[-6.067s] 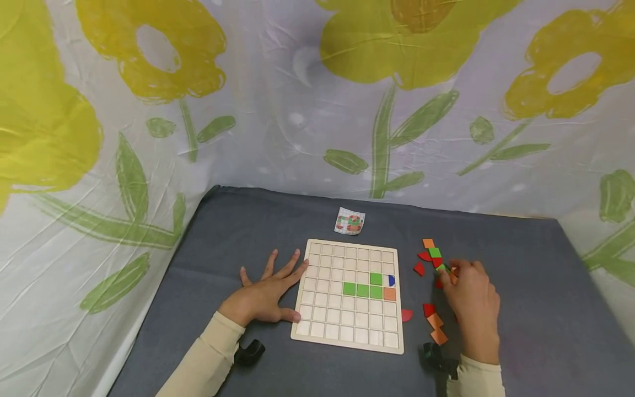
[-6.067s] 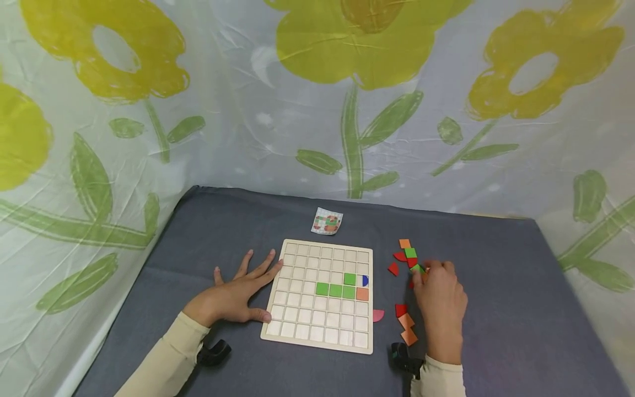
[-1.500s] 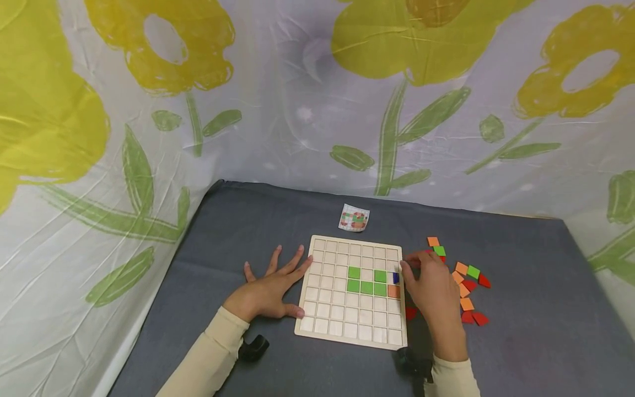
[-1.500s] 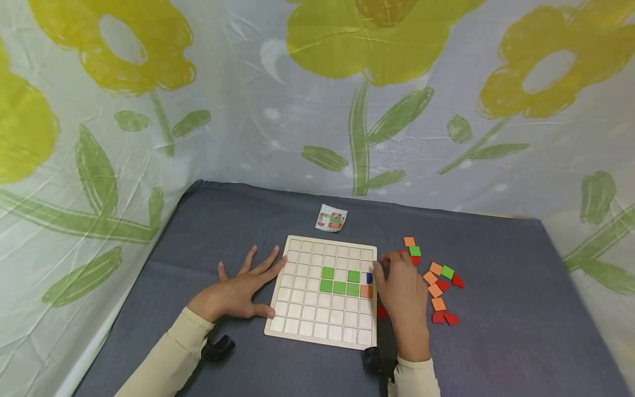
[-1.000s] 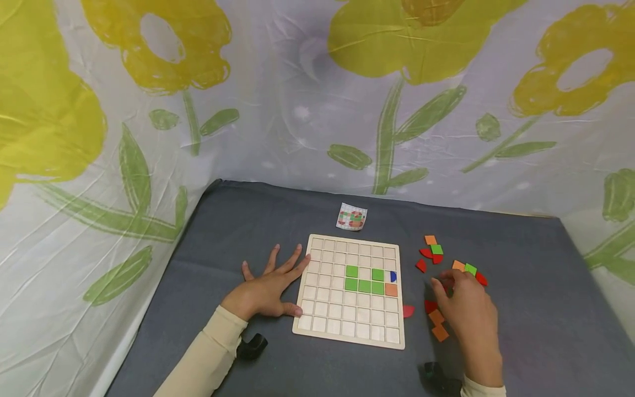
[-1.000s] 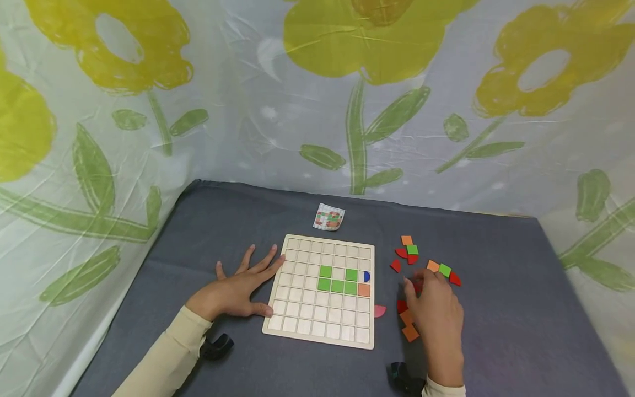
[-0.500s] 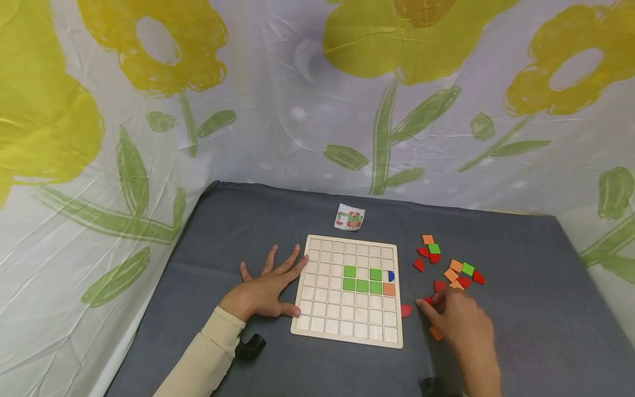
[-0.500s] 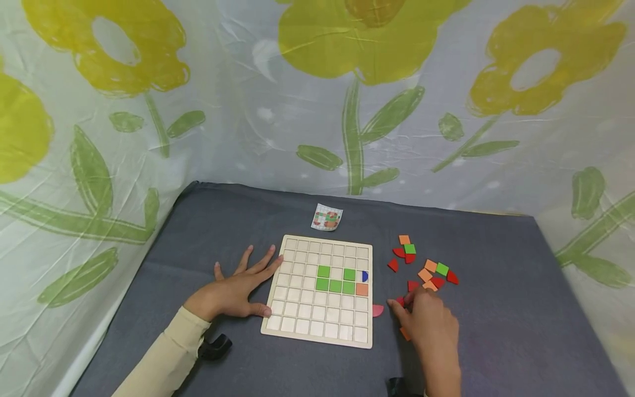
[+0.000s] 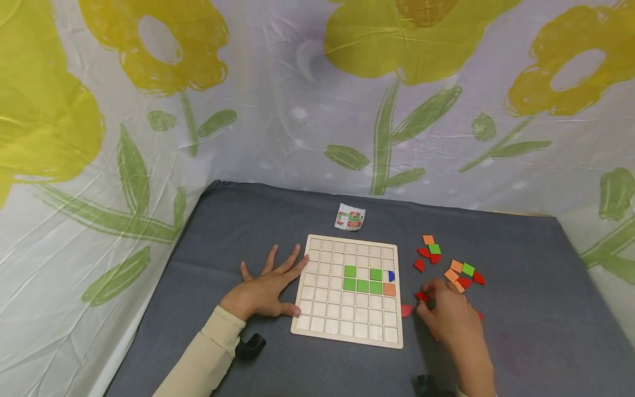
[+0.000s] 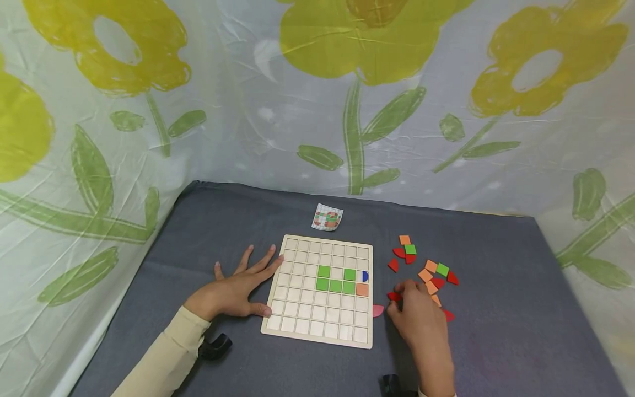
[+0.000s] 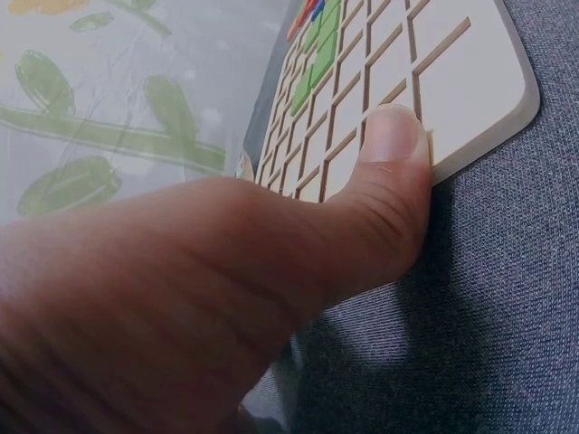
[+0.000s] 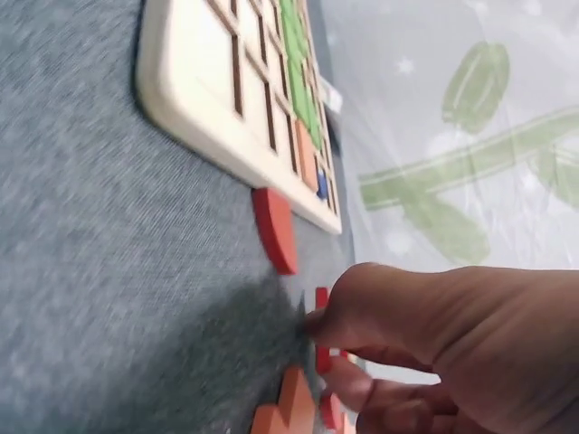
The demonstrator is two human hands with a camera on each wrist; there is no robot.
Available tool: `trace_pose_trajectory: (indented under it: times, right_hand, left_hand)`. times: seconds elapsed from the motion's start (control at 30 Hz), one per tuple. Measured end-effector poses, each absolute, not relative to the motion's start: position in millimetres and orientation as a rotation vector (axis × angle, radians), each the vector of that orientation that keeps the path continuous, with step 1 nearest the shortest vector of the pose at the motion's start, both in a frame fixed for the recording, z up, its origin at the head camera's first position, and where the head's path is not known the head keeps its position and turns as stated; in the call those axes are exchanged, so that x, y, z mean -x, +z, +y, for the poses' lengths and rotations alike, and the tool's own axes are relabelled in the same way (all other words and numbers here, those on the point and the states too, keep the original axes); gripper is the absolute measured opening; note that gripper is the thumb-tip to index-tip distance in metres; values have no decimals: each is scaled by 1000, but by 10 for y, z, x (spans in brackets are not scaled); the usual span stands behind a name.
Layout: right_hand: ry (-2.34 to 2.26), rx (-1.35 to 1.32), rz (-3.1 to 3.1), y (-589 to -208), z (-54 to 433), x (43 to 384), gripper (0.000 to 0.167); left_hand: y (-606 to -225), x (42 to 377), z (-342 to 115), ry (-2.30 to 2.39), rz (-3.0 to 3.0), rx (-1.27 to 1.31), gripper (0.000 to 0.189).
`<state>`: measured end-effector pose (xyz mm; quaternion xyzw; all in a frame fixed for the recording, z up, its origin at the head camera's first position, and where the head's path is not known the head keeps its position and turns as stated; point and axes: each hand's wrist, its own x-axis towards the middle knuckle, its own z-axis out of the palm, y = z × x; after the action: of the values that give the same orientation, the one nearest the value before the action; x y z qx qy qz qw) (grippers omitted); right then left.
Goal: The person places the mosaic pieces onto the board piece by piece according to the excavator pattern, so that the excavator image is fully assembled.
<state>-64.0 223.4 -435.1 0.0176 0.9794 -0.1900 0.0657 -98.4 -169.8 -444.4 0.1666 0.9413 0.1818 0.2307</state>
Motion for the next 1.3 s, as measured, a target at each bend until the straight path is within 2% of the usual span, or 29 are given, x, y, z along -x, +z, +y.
trace_pose_trajectory:
  times: [0.17, 0.5, 1.3]
  right_hand:
    - [-606, 104, 3018, -4308, 2117, 700, 33]
    - [-688, 389, 3113, -4208, 1862, 844, 24]
    - [-708, 501, 3007, -4284, 1473, 1115, 26]
  left_hand:
    - [-4437, 983, -1704, 498, 2591, -459, 118]
    - [-4424, 977, -1714, 504, 2584, -478, 116]
    - [-4430, 981, -1712, 512, 2576, -471, 116]
